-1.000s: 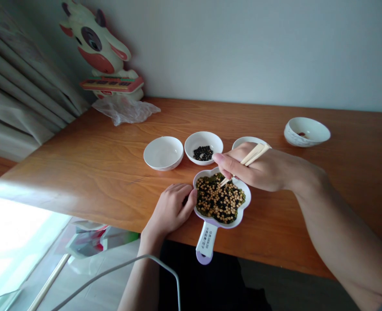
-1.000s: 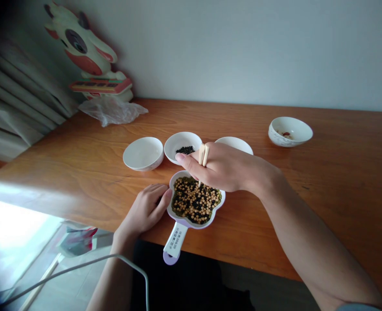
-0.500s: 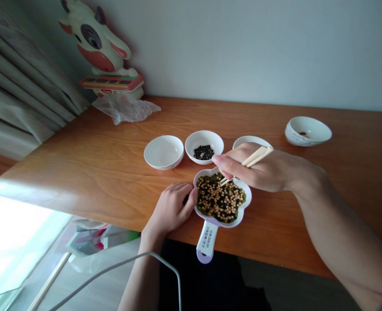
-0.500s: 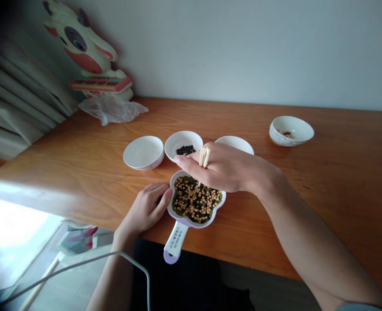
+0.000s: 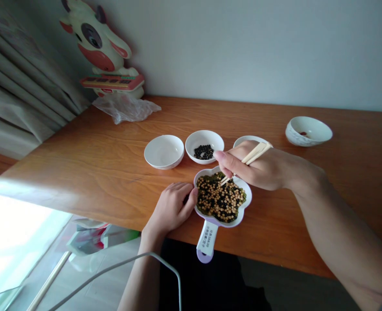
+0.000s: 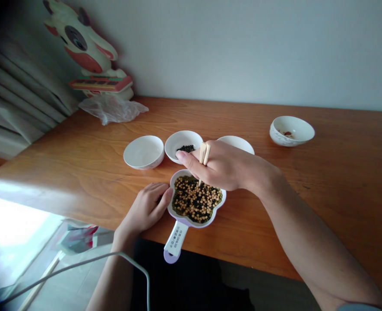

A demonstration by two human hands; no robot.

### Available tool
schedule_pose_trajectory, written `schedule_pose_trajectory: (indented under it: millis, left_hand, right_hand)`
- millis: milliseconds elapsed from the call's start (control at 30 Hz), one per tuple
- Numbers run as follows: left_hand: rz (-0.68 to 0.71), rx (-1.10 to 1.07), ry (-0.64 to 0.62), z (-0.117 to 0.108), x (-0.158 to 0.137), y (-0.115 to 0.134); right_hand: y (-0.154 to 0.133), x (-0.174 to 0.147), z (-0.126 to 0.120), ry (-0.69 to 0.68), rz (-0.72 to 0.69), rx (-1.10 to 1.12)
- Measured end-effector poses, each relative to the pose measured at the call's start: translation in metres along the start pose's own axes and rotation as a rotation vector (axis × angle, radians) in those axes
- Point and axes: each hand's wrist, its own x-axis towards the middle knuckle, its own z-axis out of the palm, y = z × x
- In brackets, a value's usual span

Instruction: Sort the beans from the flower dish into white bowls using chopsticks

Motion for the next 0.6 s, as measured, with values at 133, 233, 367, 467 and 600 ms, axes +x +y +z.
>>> schedule_pose_trajectory:
  millis: [133,233,367,467,600]
  left_hand:
    - [-0.004,-0.003,0.004,0.000,-0.001,0.000]
    - [-0.007,-0.007,0.008,0.000,-0.001,0.000]
    - [-0.006,-0.012,0.002,0.001,-0.001,0.000]
    - [-0.004,-0.014,0.010,0.001,-0.001,-0.001]
    - [0.006,-0.011,0.000,0.002,-0.001,-0.002]
  right_hand:
    - [-0.001,0.000,-0.001,0.004,0.000,-0.003]
    - [0.000,0.000,-0.002,0.006,0.017,0.030]
    - [0.001,-0.007,-0.010,0.061,0.011,0.089]
    - [0.004,-0.018,-0.024,0.140,-0.007,0.100]
    - [0.010,-0.038,-0.047,0.306,0.061,0.101]
